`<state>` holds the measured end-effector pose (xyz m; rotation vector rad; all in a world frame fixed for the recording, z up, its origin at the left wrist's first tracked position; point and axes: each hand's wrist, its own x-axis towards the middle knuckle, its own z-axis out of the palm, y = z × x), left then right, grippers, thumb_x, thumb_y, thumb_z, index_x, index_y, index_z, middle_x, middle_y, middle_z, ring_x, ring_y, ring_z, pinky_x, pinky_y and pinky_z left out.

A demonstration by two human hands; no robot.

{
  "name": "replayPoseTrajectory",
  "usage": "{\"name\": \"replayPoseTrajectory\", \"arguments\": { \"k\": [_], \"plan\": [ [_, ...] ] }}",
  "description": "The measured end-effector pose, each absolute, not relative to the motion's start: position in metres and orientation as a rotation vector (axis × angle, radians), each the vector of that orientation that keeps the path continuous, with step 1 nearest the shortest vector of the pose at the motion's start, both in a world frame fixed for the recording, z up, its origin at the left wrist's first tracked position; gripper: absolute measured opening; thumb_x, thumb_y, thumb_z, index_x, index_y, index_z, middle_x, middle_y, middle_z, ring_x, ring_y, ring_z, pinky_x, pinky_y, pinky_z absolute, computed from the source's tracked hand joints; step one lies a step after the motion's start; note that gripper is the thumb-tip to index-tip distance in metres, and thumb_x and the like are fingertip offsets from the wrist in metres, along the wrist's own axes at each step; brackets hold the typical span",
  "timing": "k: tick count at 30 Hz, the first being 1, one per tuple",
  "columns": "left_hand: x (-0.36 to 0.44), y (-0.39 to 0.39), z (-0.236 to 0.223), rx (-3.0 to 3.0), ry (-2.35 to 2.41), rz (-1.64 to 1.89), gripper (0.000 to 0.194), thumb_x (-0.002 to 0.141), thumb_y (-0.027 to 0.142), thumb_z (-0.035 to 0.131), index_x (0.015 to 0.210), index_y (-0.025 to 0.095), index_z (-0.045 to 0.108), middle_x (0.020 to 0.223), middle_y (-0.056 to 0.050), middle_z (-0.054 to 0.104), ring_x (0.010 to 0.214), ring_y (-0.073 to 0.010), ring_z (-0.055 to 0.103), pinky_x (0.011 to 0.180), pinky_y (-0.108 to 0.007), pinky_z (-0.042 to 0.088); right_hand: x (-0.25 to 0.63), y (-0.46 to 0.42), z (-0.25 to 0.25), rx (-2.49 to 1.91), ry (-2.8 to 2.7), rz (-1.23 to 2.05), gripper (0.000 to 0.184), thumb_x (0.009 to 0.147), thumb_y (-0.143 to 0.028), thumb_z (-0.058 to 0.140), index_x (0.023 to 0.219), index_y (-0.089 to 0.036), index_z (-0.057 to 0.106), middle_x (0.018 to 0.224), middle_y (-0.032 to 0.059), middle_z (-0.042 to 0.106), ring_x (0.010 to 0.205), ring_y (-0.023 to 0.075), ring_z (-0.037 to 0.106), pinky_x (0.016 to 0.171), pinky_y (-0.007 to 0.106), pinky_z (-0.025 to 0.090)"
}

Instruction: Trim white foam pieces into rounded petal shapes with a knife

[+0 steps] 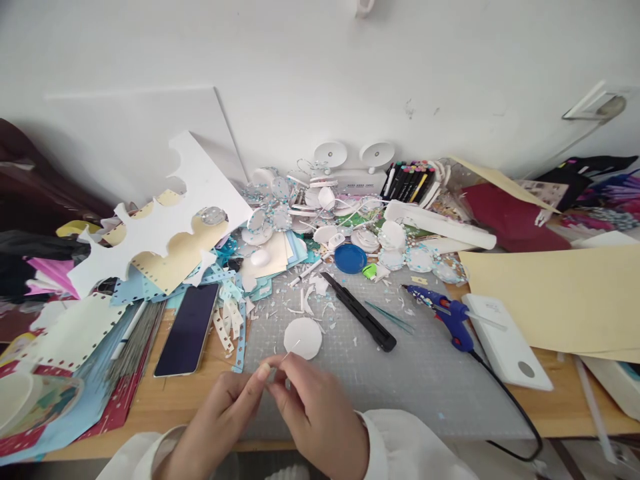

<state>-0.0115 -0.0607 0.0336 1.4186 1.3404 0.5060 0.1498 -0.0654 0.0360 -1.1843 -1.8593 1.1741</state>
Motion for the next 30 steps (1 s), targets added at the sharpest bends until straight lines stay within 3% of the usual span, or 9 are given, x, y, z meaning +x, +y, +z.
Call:
{"name": "replayPoseTrajectory", "arguments": {
  "k": [3, 6, 13, 19, 23, 30],
  "plan": [
    [-0.014, -0.059, 0.040, 1.379, 1.309, 0.556, 0.065, 0.089, 0.064, 0.027, 0.046, 0.017, 0.041, 0.044, 0.003, 0.033, 0.046, -0.0089, 0.032, 0.048, -0.024, 0.025, 0.153, -0.064, 0.035, -1.219, -1.786, 1.223, 0.020, 0.094, -0.028, 0.042, 0.104, -0.022, 0.058, 0.085, 0.0024, 0.064, 0.070, 0.0128, 0.058, 0.063, 0.023, 0.044],
    [-0.015, -0.055, 0.046, 1.299, 1.293, 0.672, 0.058, 0.087, 0.064, 0.033, 0.060, 0.017, 0.052, 0.045, 0.005, 0.032, 0.044, -0.0090, 0.031, 0.047, -0.023, 0.026, 0.158, -0.065, 0.035, -1.253, -1.724, 1.266, 0.019, 0.093, -0.031, 0.042, 0.102, -0.022, 0.057, 0.077, 0.0006, 0.059, 0.065, 0.0121, 0.054, 0.059, 0.023, 0.041],
    [-0.012, -0.050, 0.043, 1.399, 1.332, 0.611, 0.062, 0.085, 0.065, 0.037, 0.045, 0.017, 0.036, 0.044, 0.003, 0.034, 0.045, -0.0081, 0.032, 0.047, -0.023, 0.025, 0.158, -0.063, 0.039, -1.233, -1.613, 1.440, 0.022, 0.092, -0.036, 0.047, 0.107, -0.021, 0.052, 0.065, -0.0041, 0.054, 0.056, 0.0094, 0.050, 0.053, 0.021, 0.038],
    [-0.009, -0.052, 0.045, 1.363, 1.263, 0.620, 0.056, 0.086, 0.061, 0.039, 0.052, 0.017, 0.045, 0.046, 0.004, 0.037, 0.046, -0.0088, 0.034, 0.048, -0.022, 0.027, 0.154, -0.061, 0.038, -1.243, -1.543, 1.425, 0.019, 0.092, -0.037, 0.048, 0.088, -0.019, 0.054, 0.061, -0.0035, 0.055, 0.053, 0.0087, 0.050, 0.051, 0.020, 0.038],
    [-0.009, -0.051, 0.046, 1.383, 1.259, 0.727, 0.046, 0.087, 0.053, 0.045, 0.058, 0.017, 0.047, 0.051, 0.004, 0.039, 0.050, -0.0087, 0.035, 0.048, -0.021, 0.027, 0.151, -0.062, 0.035, -1.243, -1.484, 1.462, 0.021, 0.091, -0.041, 0.049, 0.089, -0.020, 0.052, 0.058, -0.0046, 0.053, 0.052, 0.0091, 0.051, 0.051, 0.021, 0.039],
    [-0.010, -0.050, 0.042, 1.411, 1.321, 0.694, 0.049, 0.088, 0.052, 0.044, 0.053, 0.016, 0.044, 0.049, 0.004, 0.035, 0.049, -0.0089, 0.033, 0.048, -0.022, 0.024, 0.148, -0.061, 0.036, -1.190, -1.423, 1.532, 0.019, 0.091, -0.038, 0.048, 0.089, -0.019, 0.051, 0.065, -0.0020, 0.059, 0.055, 0.0093, 0.053, 0.054, 0.022, 0.041]
  ]
}}
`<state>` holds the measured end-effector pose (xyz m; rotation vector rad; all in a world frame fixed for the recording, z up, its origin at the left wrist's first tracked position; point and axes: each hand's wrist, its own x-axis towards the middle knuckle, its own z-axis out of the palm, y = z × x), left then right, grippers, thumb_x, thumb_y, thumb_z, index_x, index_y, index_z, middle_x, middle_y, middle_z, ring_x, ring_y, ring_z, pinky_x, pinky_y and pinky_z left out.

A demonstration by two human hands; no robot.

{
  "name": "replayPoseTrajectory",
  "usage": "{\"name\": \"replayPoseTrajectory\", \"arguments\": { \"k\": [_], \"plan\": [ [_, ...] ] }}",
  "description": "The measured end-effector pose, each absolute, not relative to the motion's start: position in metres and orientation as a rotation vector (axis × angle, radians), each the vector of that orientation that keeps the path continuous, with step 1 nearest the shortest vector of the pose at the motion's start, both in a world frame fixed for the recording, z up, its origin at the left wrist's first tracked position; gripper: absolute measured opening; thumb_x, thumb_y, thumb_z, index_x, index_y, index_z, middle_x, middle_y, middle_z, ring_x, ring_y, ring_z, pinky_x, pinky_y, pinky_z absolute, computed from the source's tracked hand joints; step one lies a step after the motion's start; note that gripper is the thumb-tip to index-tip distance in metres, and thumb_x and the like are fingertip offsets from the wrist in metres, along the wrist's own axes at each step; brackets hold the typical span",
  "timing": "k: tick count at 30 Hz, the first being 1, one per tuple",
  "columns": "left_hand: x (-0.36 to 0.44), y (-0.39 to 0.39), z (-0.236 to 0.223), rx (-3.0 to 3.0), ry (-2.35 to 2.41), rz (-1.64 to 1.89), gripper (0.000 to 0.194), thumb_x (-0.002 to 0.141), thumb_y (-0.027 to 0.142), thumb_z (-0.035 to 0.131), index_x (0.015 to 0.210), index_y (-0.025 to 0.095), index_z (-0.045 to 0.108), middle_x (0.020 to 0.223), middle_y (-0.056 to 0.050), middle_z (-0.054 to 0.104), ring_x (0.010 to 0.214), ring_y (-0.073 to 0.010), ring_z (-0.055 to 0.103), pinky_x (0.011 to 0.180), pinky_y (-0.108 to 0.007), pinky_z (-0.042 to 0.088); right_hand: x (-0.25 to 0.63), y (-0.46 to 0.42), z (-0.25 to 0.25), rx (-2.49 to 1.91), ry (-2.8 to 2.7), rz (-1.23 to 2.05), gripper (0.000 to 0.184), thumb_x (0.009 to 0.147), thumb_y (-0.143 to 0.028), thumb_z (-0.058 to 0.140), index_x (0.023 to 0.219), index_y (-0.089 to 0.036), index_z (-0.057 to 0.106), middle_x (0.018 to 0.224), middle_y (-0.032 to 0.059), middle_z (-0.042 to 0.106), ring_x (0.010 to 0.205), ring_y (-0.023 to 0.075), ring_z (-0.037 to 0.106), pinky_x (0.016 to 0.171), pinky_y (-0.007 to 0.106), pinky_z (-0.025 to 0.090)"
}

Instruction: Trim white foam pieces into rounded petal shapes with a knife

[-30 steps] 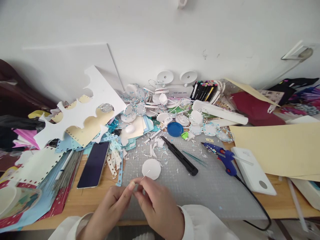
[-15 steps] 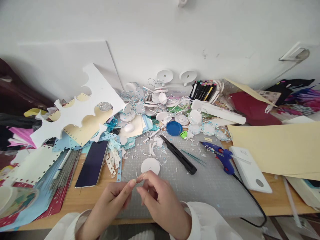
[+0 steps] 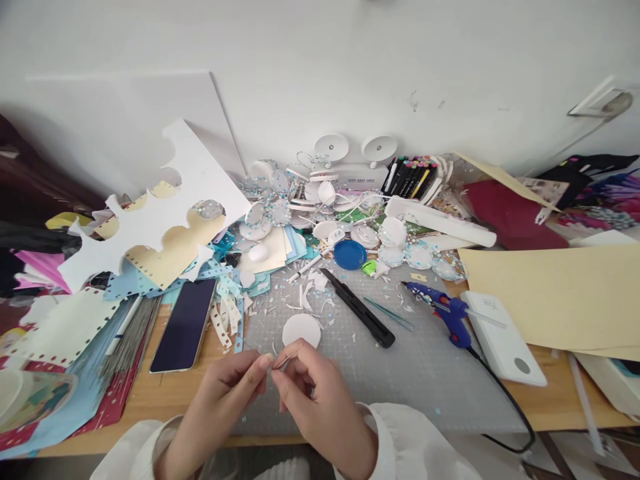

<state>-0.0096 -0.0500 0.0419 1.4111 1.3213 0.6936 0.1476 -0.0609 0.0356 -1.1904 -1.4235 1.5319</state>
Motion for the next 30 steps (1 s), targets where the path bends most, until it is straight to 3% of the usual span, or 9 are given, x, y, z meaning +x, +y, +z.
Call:
{"name": "replayPoseTrajectory", "arguments": {
  "k": [5, 11, 23, 30],
  "plan": [
    [-0.0096, -0.0504, 0.0471, 1.373, 1.235, 0.723, 0.045, 0.090, 0.049, 0.043, 0.061, 0.016, 0.049, 0.053, 0.004, 0.040, 0.053, -0.0093, 0.037, 0.053, -0.022, 0.029, 0.1485, -0.0616, 0.0360, -1.201, -1.378, 1.485, 0.018, 0.090, -0.037, 0.051, 0.087, -0.020, 0.048, 0.058, -0.0054, 0.051, 0.054, 0.0096, 0.051, 0.053, 0.022, 0.039],
    [-0.0094, -0.0481, 0.0461, 1.383, 1.240, 0.738, 0.044, 0.088, 0.050, 0.047, 0.061, 0.015, 0.051, 0.056, 0.003, 0.042, 0.055, -0.0092, 0.034, 0.052, -0.021, 0.027, 0.1475, -0.0617, 0.0387, -1.163, -1.411, 1.517, 0.019, 0.092, -0.038, 0.048, 0.090, -0.020, 0.053, 0.071, -0.0011, 0.056, 0.064, 0.0108, 0.053, 0.059, 0.023, 0.040],
    [-0.0107, -0.0497, 0.0500, 1.349, 1.241, 0.696, 0.046, 0.088, 0.052, 0.045, 0.060, 0.016, 0.050, 0.052, 0.004, 0.040, 0.052, -0.0092, 0.036, 0.052, -0.022, 0.029, 0.1508, -0.0616, 0.0372, -1.314, -1.457, 1.383, 0.019, 0.087, -0.036, 0.054, 0.081, -0.019, 0.058, 0.060, -0.0037, 0.047, 0.053, 0.0092, 0.042, 0.051, 0.021, 0.033],
    [-0.0106, -0.0504, 0.0478, 1.374, 1.260, 0.707, 0.046, 0.088, 0.051, 0.045, 0.059, 0.016, 0.050, 0.051, 0.004, 0.039, 0.051, -0.0086, 0.035, 0.050, -0.022, 0.027, 0.1501, -0.0627, 0.0399, -1.277, -1.455, 1.389, 0.017, 0.089, -0.034, 0.050, 0.085, -0.019, 0.057, 0.063, -0.0029, 0.049, 0.054, 0.0093, 0.043, 0.051, 0.021, 0.035]
  ]
}}
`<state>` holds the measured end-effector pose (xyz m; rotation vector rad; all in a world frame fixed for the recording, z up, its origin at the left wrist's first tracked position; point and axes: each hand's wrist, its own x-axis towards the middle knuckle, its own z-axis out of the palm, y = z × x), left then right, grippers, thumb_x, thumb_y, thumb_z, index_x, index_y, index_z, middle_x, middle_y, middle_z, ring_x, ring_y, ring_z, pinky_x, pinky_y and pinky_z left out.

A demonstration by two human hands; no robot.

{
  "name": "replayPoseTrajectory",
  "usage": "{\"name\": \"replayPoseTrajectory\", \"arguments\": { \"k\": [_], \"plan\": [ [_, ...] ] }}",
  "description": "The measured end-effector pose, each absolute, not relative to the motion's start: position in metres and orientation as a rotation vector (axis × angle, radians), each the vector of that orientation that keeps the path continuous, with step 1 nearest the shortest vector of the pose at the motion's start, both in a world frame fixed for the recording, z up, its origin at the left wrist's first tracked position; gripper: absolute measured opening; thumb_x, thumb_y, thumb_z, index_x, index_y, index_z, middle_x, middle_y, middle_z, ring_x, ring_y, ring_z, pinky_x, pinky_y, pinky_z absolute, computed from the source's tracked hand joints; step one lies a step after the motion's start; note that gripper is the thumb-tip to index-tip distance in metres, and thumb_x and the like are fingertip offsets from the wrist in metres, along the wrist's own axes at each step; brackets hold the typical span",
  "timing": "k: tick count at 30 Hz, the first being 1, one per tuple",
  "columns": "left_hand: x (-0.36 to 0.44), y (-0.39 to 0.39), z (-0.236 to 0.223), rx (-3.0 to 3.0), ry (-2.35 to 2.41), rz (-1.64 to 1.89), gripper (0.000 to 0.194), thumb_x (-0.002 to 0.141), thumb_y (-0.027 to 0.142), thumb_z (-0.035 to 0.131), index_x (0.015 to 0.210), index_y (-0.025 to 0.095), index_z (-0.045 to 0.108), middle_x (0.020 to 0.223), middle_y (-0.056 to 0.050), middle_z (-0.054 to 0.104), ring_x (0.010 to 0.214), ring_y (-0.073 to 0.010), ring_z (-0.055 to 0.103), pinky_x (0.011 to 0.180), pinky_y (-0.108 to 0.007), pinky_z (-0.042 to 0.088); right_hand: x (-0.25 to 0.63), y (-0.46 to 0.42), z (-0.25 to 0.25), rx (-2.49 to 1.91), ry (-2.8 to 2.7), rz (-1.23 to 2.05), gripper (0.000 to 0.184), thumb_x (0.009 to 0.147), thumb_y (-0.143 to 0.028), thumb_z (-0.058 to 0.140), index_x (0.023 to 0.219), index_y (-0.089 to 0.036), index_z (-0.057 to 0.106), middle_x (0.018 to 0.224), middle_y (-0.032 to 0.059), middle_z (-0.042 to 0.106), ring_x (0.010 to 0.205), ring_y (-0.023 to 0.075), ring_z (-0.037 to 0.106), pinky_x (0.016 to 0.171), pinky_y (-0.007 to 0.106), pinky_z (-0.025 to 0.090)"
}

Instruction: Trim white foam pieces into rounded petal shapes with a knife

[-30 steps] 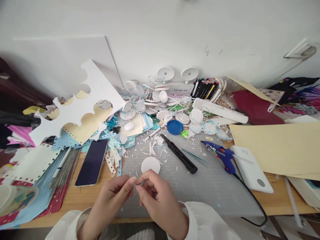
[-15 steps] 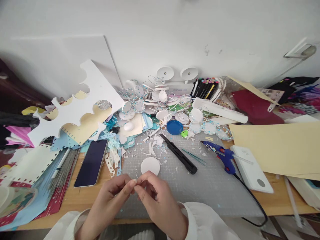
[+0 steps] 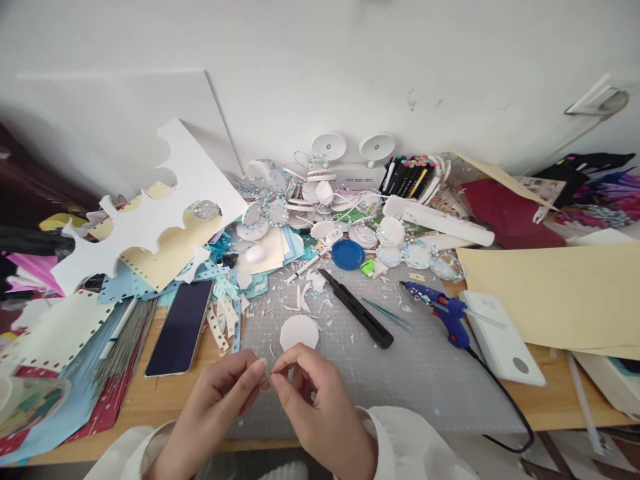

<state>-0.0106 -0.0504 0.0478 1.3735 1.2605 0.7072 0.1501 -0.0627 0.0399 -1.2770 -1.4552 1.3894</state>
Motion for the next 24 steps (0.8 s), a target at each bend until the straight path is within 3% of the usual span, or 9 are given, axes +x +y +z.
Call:
{"name": "replayPoseTrajectory", "arguments": {
  "k": [8, 14, 18, 21, 24],
  "plan": [
    [-0.011, -0.050, 0.048, 1.356, 1.271, 0.704, 0.046, 0.088, 0.052, 0.045, 0.058, 0.016, 0.048, 0.052, 0.005, 0.036, 0.050, -0.0080, 0.031, 0.047, -0.022, 0.023, 0.150, -0.065, 0.036, -1.205, -1.657, 1.033, 0.011, 0.089, -0.022, 0.051, 0.082, -0.020, 0.058, 0.070, -0.0010, 0.059, 0.056, 0.0089, 0.048, 0.052, 0.020, 0.038],
    [-0.013, -0.043, 0.050, 1.307, 1.261, 0.622, 0.048, 0.084, 0.056, 0.046, 0.057, 0.017, 0.047, 0.049, 0.006, 0.032, 0.048, -0.0079, 0.028, 0.046, -0.022, 0.020, 0.153, -0.065, 0.030, -1.020, -1.974, 0.357, 0.018, 0.088, -0.008, 0.048, 0.095, -0.018, 0.060, 0.078, 0.0027, 0.068, 0.067, 0.0116, 0.060, 0.061, 0.023, 0.043],
    [-0.017, -0.032, 0.050, 1.301, 1.179, 0.432, 0.047, 0.081, 0.056, 0.046, 0.054, 0.017, 0.046, 0.047, 0.006, 0.031, 0.046, -0.0079, 0.028, 0.046, -0.022, 0.021, 0.154, -0.065, 0.030, -0.865, -2.176, -0.017, 0.020, 0.088, -0.006, 0.046, 0.099, -0.012, 0.062, 0.078, 0.0051, 0.071, 0.057, 0.0126, 0.058, 0.051, 0.028, 0.038],
    [-0.019, -0.031, 0.051, 1.414, 1.174, 0.395, 0.046, 0.084, 0.052, 0.045, 0.054, 0.017, 0.046, 0.049, 0.005, 0.035, 0.049, -0.0086, 0.032, 0.048, -0.022, 0.025, 0.153, -0.066, 0.032, -0.871, -2.171, 0.013, 0.021, 0.088, -0.005, 0.045, 0.096, -0.013, 0.062, 0.076, 0.0041, 0.071, 0.056, 0.0126, 0.057, 0.051, 0.029, 0.037],
    [-0.018, -0.038, 0.055, 1.586, 1.266, 0.517, 0.044, 0.089, 0.048, 0.040, 0.058, 0.017, 0.048, 0.054, 0.003, 0.041, 0.054, -0.0097, 0.038, 0.051, -0.022, 0.029, 0.152, -0.064, 0.032, -1.009, -2.016, 0.242, 0.020, 0.089, -0.007, 0.044, 0.093, -0.018, 0.061, 0.076, 0.0024, 0.069, 0.062, 0.0117, 0.060, 0.057, 0.025, 0.041]
  ]
}}
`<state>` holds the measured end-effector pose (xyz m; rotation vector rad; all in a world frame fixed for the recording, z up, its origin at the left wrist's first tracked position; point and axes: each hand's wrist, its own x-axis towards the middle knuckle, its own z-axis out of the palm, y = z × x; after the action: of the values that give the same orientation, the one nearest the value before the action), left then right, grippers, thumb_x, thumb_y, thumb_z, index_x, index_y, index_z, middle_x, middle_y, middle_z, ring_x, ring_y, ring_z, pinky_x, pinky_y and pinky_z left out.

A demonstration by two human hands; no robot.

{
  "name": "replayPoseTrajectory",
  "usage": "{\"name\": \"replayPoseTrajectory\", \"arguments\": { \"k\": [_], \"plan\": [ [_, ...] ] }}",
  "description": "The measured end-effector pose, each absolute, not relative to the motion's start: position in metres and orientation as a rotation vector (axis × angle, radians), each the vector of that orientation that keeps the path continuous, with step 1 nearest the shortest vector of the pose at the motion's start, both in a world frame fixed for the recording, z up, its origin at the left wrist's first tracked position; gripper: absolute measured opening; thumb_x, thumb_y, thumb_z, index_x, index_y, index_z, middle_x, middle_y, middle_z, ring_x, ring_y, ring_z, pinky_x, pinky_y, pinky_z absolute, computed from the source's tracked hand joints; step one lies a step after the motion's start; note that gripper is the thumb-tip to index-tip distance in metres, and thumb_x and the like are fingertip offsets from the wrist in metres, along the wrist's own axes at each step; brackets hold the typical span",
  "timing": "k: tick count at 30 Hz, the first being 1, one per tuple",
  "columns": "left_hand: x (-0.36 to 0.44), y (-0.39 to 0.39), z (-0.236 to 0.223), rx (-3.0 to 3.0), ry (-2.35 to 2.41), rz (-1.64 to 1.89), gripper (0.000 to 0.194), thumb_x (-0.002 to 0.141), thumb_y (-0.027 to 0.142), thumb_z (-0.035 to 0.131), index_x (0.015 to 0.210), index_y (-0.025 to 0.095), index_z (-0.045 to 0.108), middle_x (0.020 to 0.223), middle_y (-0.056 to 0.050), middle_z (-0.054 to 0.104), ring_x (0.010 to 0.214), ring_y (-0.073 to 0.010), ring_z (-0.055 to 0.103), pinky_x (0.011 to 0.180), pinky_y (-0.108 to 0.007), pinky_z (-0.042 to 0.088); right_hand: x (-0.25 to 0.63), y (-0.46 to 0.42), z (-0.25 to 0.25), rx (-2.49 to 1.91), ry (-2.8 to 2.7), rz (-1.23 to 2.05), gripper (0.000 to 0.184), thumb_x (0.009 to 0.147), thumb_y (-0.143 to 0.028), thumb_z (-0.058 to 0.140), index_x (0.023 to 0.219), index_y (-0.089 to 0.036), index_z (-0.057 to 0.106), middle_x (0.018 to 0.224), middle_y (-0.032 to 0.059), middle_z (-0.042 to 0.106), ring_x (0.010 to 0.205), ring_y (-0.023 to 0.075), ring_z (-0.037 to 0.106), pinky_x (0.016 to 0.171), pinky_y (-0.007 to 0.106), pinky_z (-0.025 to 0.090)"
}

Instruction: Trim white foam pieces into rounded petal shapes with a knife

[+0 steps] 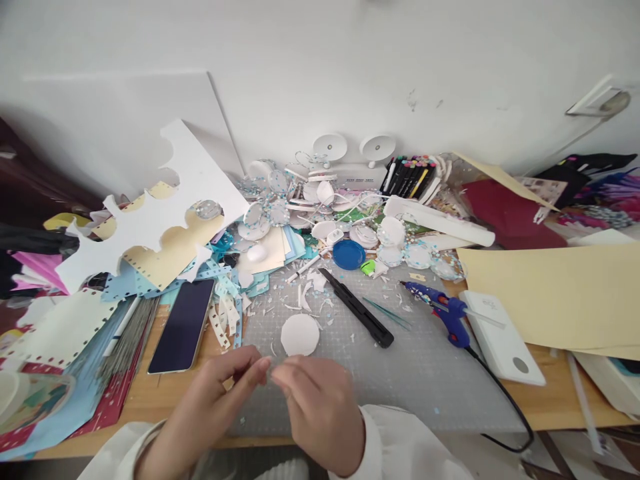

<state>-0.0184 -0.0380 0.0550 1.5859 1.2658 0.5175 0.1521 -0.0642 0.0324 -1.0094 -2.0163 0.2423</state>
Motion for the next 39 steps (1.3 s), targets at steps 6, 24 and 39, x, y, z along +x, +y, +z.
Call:
{"name": "replayPoseTrajectory", "arguments": {
  "k": [6, 24, 39],
  "plan": [
    [-0.018, -0.054, 0.059, 2.052, 1.261, 0.660, 0.021, 0.090, 0.028, 0.052, 0.109, 0.022, 0.057, 0.079, 0.000, 0.060, 0.070, -0.0119, 0.056, 0.065, -0.021, 0.043, 0.159, -0.059, 0.034, -1.130, -1.775, 0.629, 0.015, 0.089, -0.010, 0.049, 0.089, -0.021, 0.060, 0.076, -0.0002, 0.065, 0.068, 0.0100, 0.060, 0.062, 0.020, 0.044],
    [-0.018, -0.046, 0.056, 2.324, 1.137, 0.745, 0.027, 0.090, 0.010, 0.045, 0.110, 0.022, 0.058, 0.091, -0.004, 0.068, 0.080, -0.0168, 0.061, 0.071, -0.027, 0.049, 0.168, -0.052, 0.048, -1.302, -1.408, 1.545, 0.024, 0.087, -0.040, 0.054, 0.082, -0.018, 0.061, 0.067, -0.0002, 0.058, 0.056, 0.0093, 0.047, 0.049, 0.020, 0.038],
    [-0.028, -0.041, 0.078, 1.249, 0.931, 0.620, 0.016, 0.084, 0.031, 0.060, 0.090, 0.016, 0.061, 0.076, -0.004, 0.065, 0.066, -0.0111, 0.056, 0.058, -0.020, 0.043, 0.173, -0.047, 0.051, -1.080, -1.220, 1.782, 0.035, 0.081, -0.050, 0.060, 0.077, -0.017, 0.052, 0.064, -0.0033, 0.051, 0.047, 0.0043, 0.037, 0.043, 0.019, 0.030]
  ]
}}
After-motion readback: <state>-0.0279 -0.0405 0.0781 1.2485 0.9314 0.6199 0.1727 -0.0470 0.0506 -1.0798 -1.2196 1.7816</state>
